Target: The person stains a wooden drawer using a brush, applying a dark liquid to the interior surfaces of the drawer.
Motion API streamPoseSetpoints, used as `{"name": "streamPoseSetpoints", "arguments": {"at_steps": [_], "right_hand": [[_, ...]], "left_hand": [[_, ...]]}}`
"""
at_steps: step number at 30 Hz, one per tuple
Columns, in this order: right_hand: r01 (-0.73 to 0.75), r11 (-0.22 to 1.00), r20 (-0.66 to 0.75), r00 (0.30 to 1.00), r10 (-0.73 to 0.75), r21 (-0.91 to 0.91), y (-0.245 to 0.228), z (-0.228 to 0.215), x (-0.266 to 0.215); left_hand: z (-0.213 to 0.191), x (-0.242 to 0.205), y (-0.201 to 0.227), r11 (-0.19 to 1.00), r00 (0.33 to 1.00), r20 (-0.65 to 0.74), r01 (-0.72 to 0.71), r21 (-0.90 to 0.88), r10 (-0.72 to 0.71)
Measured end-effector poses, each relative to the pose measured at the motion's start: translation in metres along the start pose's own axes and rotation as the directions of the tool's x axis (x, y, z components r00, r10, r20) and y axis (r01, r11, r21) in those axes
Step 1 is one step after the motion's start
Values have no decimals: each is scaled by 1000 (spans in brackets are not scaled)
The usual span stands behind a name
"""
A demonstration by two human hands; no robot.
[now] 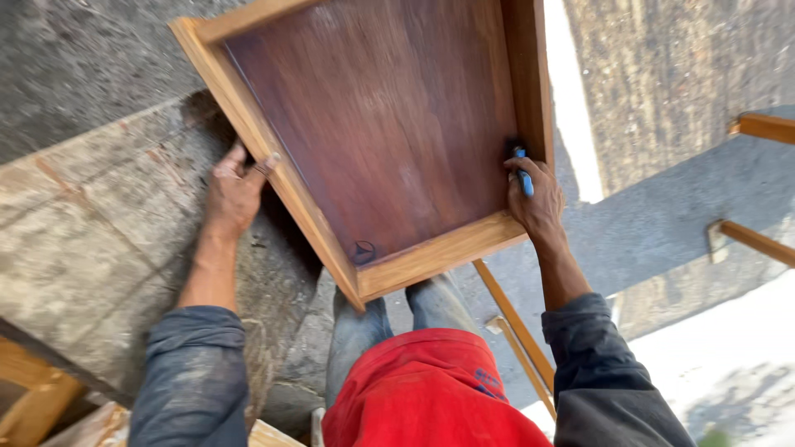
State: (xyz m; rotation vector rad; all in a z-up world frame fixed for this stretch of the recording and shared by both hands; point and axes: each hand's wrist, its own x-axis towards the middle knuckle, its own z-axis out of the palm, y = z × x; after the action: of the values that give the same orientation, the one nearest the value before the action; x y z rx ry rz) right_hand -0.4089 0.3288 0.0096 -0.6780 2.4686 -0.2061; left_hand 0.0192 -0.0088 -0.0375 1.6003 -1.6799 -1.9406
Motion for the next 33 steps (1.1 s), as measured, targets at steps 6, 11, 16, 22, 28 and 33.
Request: {"name": "streamPoseSetpoints", "arguments": {"at_steps": [6, 11, 16, 22, 28, 33], "right_hand": [[-34, 944, 356, 921, 157, -329, -34, -43, 9], [304, 774, 491, 871, 10, -555, 49, 25, 37], [353, 788, 575, 818, 2, -505, 51, 72, 36], [564, 804, 809, 553, -199, -188, -70, 122, -43], [423, 906, 863, 454, -219, 8, -134, 211, -98], [-175, 976, 822, 569, -8, 130, -154, 210, -106]], "left_hand": [[19, -33, 17, 979, 999, -46, 7, 204, 3], [54, -112, -49, 900, 955, -101, 297, 320, -279], [101, -153, -79, 931, 926, -99, 363, -43, -366], [106, -160, -59, 918, 911, -145, 365, -158, -387], [108, -163, -62, 909, 895, -181, 380, -169, -408], [115, -160, -61, 908, 891, -196, 377, -184, -410]]}}
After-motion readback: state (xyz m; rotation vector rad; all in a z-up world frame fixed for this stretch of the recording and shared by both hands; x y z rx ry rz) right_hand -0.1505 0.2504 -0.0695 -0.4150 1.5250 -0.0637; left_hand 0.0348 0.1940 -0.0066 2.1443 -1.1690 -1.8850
